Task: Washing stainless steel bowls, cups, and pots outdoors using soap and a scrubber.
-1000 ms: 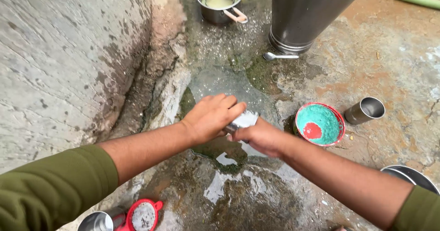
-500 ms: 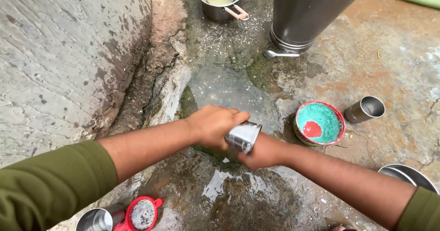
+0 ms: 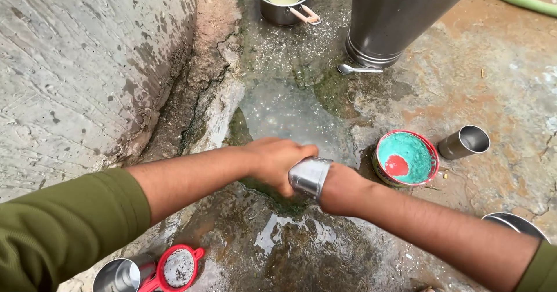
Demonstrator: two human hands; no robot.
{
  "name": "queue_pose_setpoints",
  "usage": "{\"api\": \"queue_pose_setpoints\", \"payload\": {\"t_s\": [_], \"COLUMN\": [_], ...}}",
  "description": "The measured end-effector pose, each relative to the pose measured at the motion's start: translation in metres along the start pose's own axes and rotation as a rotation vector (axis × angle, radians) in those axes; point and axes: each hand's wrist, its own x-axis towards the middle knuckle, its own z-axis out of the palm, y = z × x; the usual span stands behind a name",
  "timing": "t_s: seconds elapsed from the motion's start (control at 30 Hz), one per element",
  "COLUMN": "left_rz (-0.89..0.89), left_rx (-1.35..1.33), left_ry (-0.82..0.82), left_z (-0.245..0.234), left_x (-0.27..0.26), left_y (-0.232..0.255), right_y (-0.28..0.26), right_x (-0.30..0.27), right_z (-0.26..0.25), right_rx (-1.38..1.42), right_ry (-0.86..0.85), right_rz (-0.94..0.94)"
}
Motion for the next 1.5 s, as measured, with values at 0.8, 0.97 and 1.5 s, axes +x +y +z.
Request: {"api": "queue_pose_setpoints", "payload": {"t_s": [0.8, 0.97, 1.5], "left_rz": [-0.074, 0.231, -0.121], "left_rx": [-0.192, -0.402, -0.606], "left_ry": [0.928, 0.935, 0.89], "left_z": [0.004, 0.014, 0.016], "left_x": [0.024, 0.039, 0.062], "left_y": [-0.076, -0.071, -0.04], "right_y": [0.023, 0.015, 0.011], "right_x": [-0.015, -0.002, 0.004], "right_z": [-0.111, -0.09, -0.088], "right_rx": [2.002, 1.873, 0.941], "right_ry": [0.992, 1.155, 1.008], "right_rz": [0.655, 0.533, 0.493]}}
